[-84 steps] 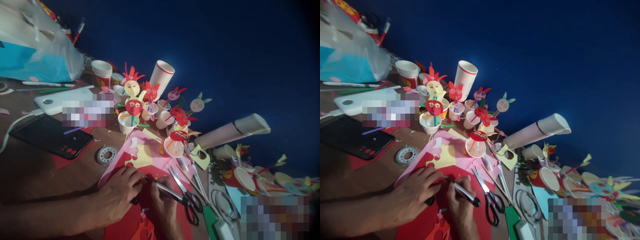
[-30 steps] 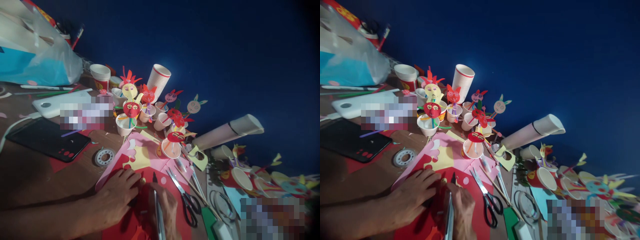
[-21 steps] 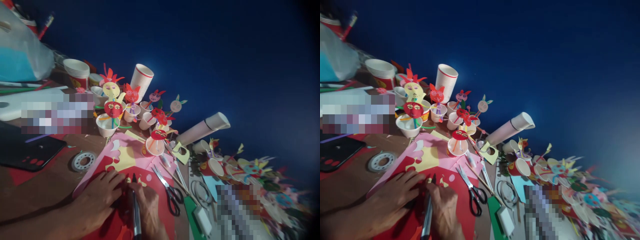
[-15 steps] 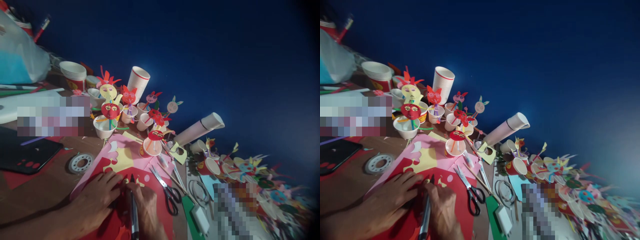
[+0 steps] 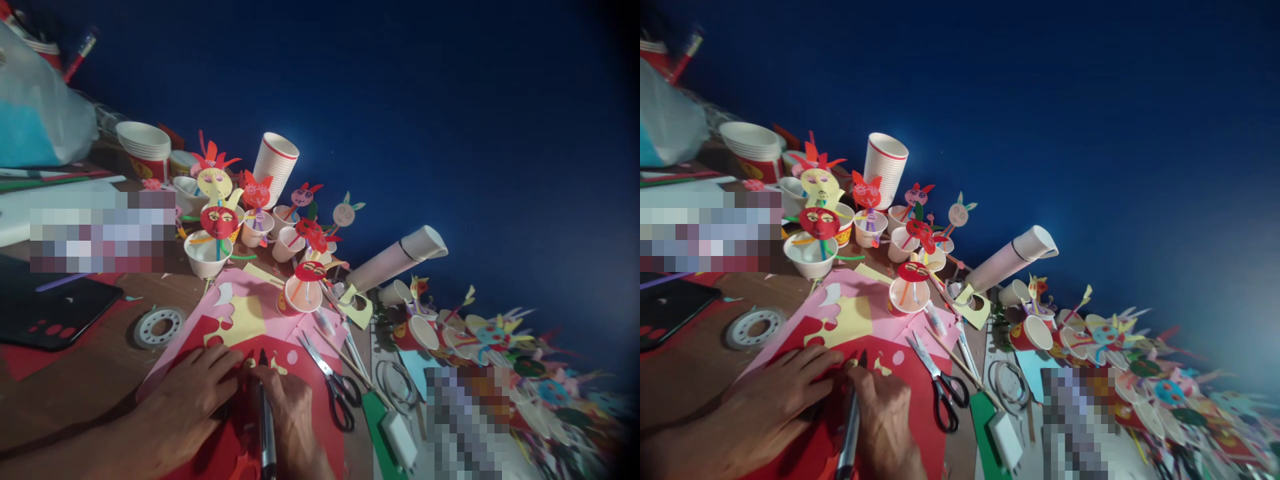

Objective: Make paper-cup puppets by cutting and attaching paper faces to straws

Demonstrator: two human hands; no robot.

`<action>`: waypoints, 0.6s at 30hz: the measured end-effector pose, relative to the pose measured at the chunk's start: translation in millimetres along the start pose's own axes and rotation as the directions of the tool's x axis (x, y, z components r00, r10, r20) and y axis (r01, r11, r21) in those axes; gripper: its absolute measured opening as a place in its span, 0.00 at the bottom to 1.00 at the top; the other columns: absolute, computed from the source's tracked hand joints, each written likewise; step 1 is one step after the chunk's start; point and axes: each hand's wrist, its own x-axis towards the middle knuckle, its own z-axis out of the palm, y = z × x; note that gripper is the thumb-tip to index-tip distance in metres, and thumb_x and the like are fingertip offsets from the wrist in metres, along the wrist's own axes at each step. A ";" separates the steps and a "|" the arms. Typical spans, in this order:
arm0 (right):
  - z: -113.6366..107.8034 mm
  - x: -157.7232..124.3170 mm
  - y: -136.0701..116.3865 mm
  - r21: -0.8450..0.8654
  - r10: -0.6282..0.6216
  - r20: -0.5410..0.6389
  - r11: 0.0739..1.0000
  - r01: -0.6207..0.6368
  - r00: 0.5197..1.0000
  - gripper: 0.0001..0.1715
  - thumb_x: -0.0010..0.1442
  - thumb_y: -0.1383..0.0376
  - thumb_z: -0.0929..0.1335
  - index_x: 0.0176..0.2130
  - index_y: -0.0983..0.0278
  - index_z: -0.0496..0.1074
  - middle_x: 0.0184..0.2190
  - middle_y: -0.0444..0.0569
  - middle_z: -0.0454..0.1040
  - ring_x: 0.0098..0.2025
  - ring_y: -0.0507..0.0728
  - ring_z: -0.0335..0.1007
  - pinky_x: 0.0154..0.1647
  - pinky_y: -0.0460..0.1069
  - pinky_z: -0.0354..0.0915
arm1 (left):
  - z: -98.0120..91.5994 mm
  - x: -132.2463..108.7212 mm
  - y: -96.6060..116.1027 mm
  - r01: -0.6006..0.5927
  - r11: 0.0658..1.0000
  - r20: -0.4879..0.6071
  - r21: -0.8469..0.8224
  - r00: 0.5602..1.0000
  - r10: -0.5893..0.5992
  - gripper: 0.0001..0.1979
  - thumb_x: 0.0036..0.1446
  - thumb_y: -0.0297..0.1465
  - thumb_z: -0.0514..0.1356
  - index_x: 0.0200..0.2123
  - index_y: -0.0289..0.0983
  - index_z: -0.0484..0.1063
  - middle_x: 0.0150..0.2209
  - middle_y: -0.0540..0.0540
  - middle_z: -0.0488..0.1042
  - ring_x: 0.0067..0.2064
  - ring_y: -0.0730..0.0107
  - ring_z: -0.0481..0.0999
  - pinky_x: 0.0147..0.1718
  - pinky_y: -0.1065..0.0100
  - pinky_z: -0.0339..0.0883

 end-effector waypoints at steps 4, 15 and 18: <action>-0.4 -0.2 1.0 0.009 -0.005 0.003 1.000 0.005 1.000 0.18 0.58 0.58 0.60 0.45 0.63 0.65 0.20 0.43 0.72 0.18 0.54 0.69 0.17 0.46 0.56 | 1.8 0.3 -1.0 0.008 1.000 0.015 -0.014 1.000 -0.008 0.22 0.44 0.21 0.57 0.44 0.41 0.73 0.53 0.45 0.66 0.54 0.53 0.61 0.53 0.50 0.54; 0.1 -4.2 5.8 0.199 0.064 0.029 0.978 -0.069 0.998 0.18 0.58 0.59 0.62 0.47 0.61 0.67 0.26 0.45 0.77 0.24 0.54 0.73 0.25 0.45 0.65 | 0.9 -0.2 -2.7 -0.025 1.000 -0.034 -0.018 0.999 0.024 0.15 0.48 0.28 0.61 0.42 0.41 0.72 0.53 0.45 0.66 0.53 0.52 0.60 0.51 0.50 0.56; -2.6 -6.6 7.0 0.275 0.222 -0.129 0.944 -0.180 0.966 0.14 0.60 0.63 0.61 0.45 0.60 0.69 0.25 0.45 0.77 0.25 0.53 0.74 0.26 0.45 0.67 | -5.6 -0.9 -4.5 -0.067 0.996 0.005 -0.062 0.998 0.067 0.15 0.50 0.31 0.60 0.43 0.42 0.72 0.54 0.45 0.65 0.52 0.54 0.61 0.50 0.52 0.57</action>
